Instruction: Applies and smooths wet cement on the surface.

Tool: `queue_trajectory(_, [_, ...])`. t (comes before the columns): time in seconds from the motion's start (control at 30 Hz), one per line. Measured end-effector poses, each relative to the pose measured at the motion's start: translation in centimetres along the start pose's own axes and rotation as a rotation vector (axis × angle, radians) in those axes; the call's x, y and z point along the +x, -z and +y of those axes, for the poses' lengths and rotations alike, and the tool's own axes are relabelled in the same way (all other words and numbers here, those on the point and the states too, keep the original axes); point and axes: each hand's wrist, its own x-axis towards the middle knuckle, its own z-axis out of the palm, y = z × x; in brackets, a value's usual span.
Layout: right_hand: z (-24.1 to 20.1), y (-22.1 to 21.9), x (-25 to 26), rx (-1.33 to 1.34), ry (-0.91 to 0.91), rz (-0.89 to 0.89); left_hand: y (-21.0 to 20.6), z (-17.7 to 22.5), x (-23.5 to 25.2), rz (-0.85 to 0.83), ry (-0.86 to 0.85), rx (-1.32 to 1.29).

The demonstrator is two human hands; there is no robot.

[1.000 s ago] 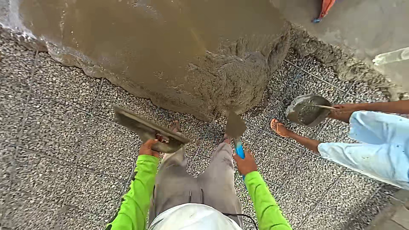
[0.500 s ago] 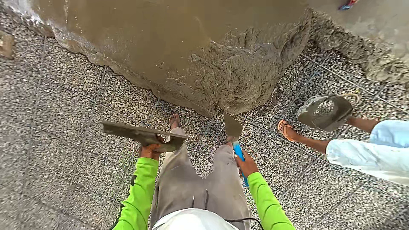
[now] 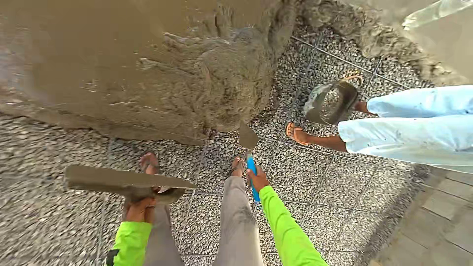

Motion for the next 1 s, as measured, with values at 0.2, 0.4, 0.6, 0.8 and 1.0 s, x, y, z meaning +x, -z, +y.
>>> queue_trajectory(0.2, [-1.7, 4.3, 14.7, -0.181, -0.012, 0.094, -2.0, -6.8, 6.6, 0.058, -0.008, 0.151])
queue_trajectory(0.4, [-4.7, 10.5, 28.6, -0.315, 0.156, 0.287, -3.0, -12.2, 11.7, 0.028, -0.123, 0.091])
queue_trajectory(0.6, [-11.0, 12.4, 37.3, -0.519, 0.224, 0.559, -3.9, -14.8, 15.2, 0.037, -0.097, 0.121])
queue_trajectory(0.8, [-11.4, 5.5, 38.0, -0.640, 0.358, 0.462, -4.1, -13.9, 15.5, -0.016, -0.098, 0.084])
queue_trajectory(1.0, [-9.9, 1.0, 34.6, -0.726, 0.434, 0.262, -5.8, -13.5, 15.9, 0.017, -0.073, 0.126])
